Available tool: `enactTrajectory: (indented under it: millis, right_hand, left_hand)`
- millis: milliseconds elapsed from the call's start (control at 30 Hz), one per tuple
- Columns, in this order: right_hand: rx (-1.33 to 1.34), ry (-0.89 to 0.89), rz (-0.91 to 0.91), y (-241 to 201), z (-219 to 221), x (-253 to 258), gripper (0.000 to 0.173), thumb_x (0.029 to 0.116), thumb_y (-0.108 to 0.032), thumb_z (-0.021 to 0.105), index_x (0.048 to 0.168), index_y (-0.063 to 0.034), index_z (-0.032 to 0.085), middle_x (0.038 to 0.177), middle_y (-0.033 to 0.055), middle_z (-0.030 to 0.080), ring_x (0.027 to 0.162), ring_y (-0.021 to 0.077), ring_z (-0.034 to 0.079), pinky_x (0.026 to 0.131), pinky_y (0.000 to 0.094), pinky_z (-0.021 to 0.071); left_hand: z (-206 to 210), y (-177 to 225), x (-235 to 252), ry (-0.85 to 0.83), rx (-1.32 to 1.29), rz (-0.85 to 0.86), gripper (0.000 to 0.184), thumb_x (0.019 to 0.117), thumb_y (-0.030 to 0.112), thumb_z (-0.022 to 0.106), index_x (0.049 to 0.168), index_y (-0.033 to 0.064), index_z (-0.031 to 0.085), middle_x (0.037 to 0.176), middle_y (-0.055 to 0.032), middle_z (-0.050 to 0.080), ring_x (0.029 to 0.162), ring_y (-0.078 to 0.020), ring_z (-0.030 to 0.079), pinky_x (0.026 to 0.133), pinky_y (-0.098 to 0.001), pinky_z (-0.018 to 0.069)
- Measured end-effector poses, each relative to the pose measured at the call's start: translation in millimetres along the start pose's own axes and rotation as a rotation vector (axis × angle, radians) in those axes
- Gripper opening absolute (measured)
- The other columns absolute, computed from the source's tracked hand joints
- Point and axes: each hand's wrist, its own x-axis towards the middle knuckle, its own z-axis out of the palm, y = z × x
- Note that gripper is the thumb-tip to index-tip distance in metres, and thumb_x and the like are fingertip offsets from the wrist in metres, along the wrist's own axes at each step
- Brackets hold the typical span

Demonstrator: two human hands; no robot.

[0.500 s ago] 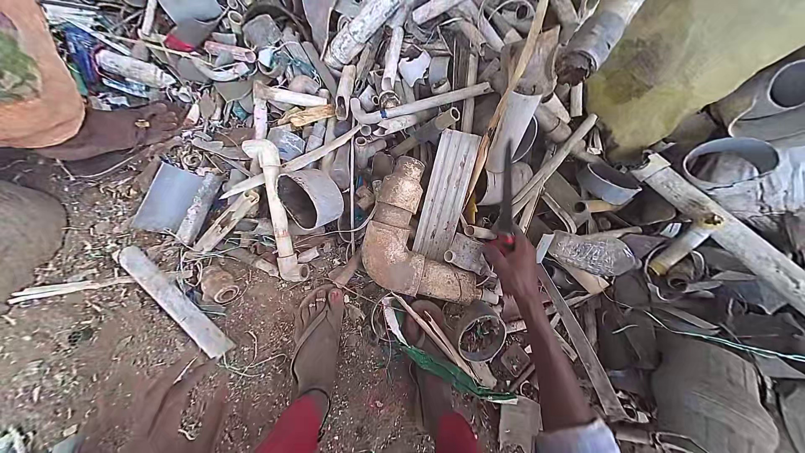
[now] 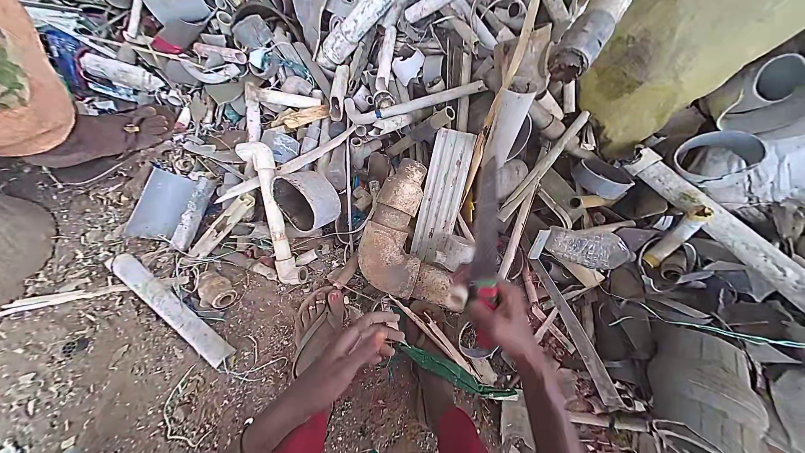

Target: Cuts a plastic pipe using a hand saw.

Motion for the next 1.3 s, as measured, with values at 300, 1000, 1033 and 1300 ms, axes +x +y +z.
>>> enactTrajectory:
  millis: [300, 1000, 1033, 1300]
  right_hand:
    - [-0.139, 0.040, -0.128, 10.9, 29.4, -5.5, 0.020, 0.0860, 0.000, 0.068, 0.105, 0.0056, 0.069, 0.098, 0.0104, 0.072, 0.077, 0.0081, 0.067, 0.067, 0.0249, 0.0577]
    - [-0.549, 0.628, 0.510, 46.2, -50.1, 137.1, 0.048, 0.0844, -0.010, 0.080, 0.125, 0.0068, 0.059, 0.114, 0.0273, 0.064, 0.106, 0.0396, 0.064, 0.090, 0.0555, 0.0504]
    - [-0.348, 0.648, 0.467, 44.3, -42.9, 121.4, 0.042, 0.0834, -0.004, 0.079, 0.119, 0.0062, 0.060, 0.100, 0.0225, 0.066, 0.090, 0.0318, 0.067, 0.079, 0.0482, 0.0553]
    - [0.734, 0.285, 0.372, 8.7, 75.2, -32.5, 0.022, 0.0803, 0.010, 0.069, 0.090, -0.0036, 0.054, 0.083, 0.0090, 0.071, 0.065, 0.0214, 0.071, 0.062, 0.0386, 0.0648]
  left_hand:
    - [-8.9, -16.2, -10.5, 0.468, -0.624, -0.275, 0.018, 0.1040, 0.011, 0.042, 0.113, 0.0122, 0.058, 0.067, 0.0038, 0.054, 0.049, -0.0049, 0.053, 0.047, -0.0199, 0.0507]
    - [-17.1, -21.2, -15.0, 0.632, -0.712, -0.243, 0.019, 0.1070, 0.016, 0.040, 0.107, 0.0107, 0.058, 0.069, 0.0022, 0.055, 0.052, -0.0068, 0.056, 0.051, -0.0227, 0.0541]
    - [-17.0, -21.0, -14.2, 0.631, -0.694, -0.239, 0.018, 0.1064, 0.015, 0.041, 0.105, 0.0107, 0.059, 0.067, 0.0027, 0.054, 0.052, -0.0068, 0.056, 0.052, -0.0229, 0.0546]
    - [-7.5, -2.7, -13.6, 0.420, -0.131, -0.078, 0.023, 0.0951, 0.022, 0.063, 0.112, 0.0101, 0.073, 0.089, 0.0023, 0.073, 0.064, -0.0069, 0.065, 0.055, -0.0211, 0.0551]
